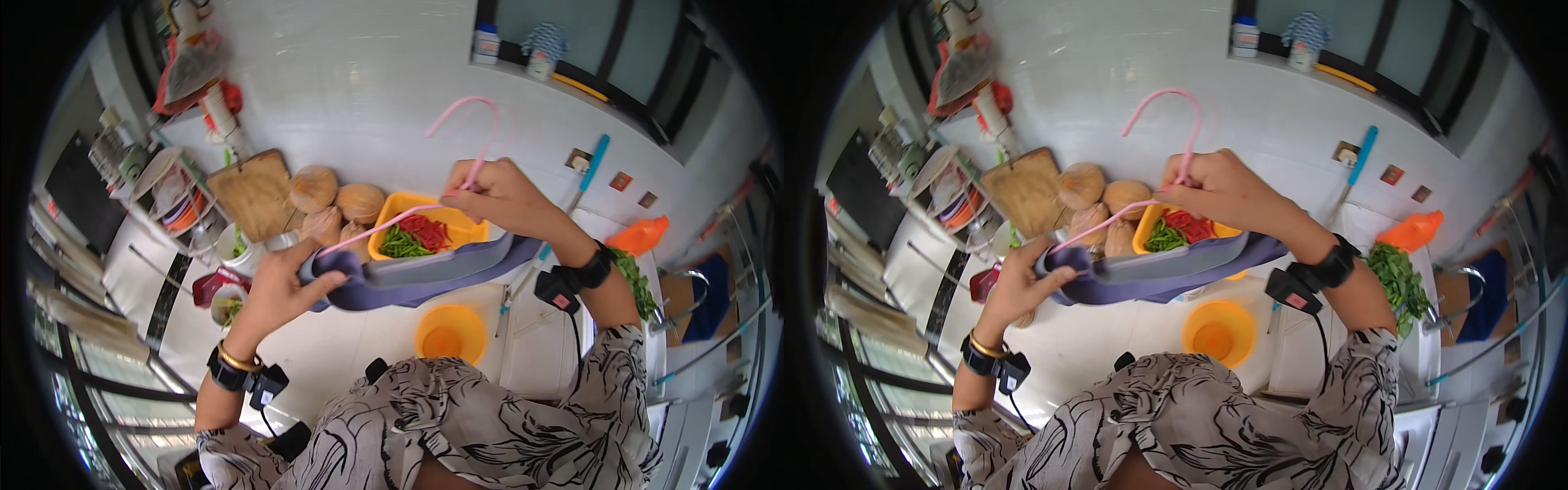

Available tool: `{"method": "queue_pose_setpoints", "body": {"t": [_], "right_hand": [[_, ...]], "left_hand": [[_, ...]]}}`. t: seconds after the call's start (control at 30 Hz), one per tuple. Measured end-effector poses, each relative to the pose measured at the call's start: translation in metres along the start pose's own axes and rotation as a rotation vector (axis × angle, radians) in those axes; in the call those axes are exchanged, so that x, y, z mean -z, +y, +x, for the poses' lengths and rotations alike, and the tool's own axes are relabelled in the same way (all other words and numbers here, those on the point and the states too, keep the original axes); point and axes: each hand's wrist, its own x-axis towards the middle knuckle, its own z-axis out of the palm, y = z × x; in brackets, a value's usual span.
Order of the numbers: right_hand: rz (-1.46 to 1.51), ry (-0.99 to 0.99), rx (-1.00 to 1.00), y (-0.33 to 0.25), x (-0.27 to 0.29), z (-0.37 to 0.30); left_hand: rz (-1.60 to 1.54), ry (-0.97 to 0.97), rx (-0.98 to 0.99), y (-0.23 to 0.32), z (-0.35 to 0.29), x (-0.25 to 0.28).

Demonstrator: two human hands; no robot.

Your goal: The person hangs wet clothes on hangers and places them on a drying rack.

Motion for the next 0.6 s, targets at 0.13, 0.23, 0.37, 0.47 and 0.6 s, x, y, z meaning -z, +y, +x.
{"method": "queue_pose_setpoints", "body": {"t": [0.13,0.23,0.37,0.47,0.6], "right_hand": [[-0.120,0.005,0.158,0.009,0.019,-0.016],[-0.071,0.020,0.285,0.044,0.035,-0.034],[-0.173,0.057,0.162,0.057,0.038,-0.067],[-0.108,0.071,0.243,0.053,0.035,-0.075],[-0.087,0.193,0.196,0.059,0.037,-0.073]], "left_hand": [[-0.161,0.204,-0.006,-0.011,0.008,-0.005],[-0.241,0.265,0.011,-0.029,0.002,0.007],[-0.356,0.230,0.062,-0.039,0.004,0.016],[-0.391,0.209,0.146,-0.039,0.004,0.026],[-0.553,0.360,0.175,-0.068,-0.012,0.027]]}}
